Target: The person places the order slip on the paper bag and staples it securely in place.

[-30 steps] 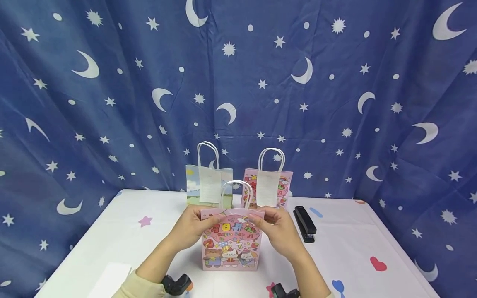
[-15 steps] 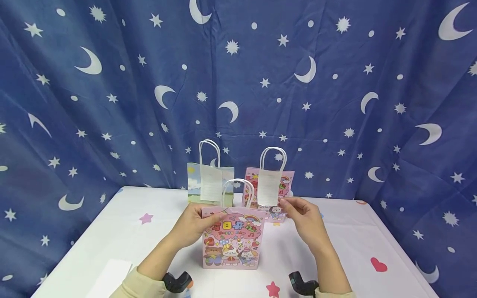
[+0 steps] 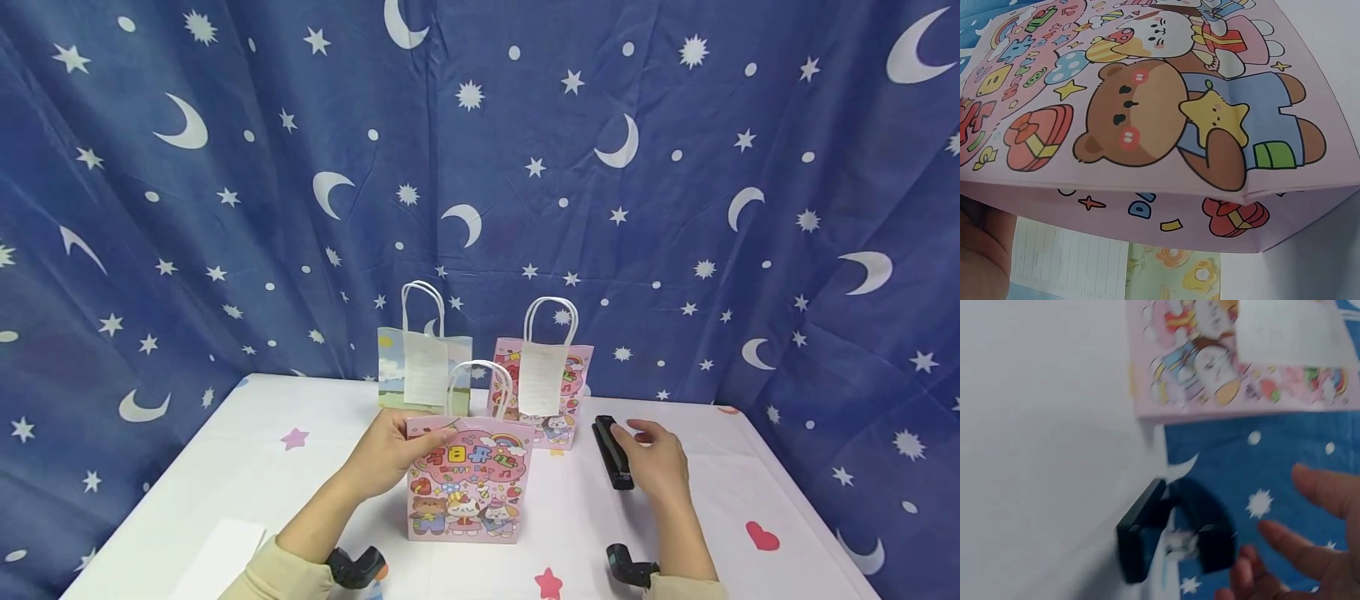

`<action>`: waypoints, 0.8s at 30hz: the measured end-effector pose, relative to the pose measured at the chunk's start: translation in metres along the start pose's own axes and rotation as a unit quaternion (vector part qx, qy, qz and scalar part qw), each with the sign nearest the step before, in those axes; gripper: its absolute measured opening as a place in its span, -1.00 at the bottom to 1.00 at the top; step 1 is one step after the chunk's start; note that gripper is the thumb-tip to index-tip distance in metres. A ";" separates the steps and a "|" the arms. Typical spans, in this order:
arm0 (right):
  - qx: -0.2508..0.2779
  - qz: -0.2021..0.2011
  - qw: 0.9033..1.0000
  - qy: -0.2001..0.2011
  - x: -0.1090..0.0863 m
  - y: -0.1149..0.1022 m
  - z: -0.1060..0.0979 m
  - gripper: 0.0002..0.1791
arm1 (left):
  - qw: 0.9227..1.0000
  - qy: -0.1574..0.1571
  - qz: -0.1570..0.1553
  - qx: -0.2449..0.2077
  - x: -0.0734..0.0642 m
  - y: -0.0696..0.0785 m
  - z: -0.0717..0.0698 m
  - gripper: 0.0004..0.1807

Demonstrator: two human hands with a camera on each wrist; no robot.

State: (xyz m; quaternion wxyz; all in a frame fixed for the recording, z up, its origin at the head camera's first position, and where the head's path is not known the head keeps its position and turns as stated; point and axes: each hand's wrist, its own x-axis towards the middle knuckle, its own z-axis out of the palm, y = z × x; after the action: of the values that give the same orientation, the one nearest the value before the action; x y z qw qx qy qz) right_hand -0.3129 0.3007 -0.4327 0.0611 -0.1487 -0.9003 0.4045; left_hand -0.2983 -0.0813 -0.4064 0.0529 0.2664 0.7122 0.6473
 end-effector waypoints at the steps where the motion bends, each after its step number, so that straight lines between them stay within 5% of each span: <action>1: -0.008 0.006 1.000 -0.003 0.001 0.003 -0.001 -0.27 | 1.000 0.001 0.001 0.000 0.000 0.000 0.000 -0.72; 15: -0.023 0.037 0.997 -0.068 0.014 0.031 0.006 -0.12 | 1.000 -0.002 0.008 -0.007 0.000 0.000 0.001 -0.73; 24: -0.027 0.034 0.995 -0.089 0.014 0.026 0.021 0.00 | 1.000 0.001 0.009 0.001 -0.001 0.000 0.000 -0.74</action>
State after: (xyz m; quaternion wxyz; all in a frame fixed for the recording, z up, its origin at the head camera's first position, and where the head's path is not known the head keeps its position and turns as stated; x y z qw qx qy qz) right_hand -0.3254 0.3064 -0.4658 -0.0367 -0.1444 -0.9072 0.3935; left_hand -0.2975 -0.0811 -0.4061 0.0461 0.2728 0.7100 0.6476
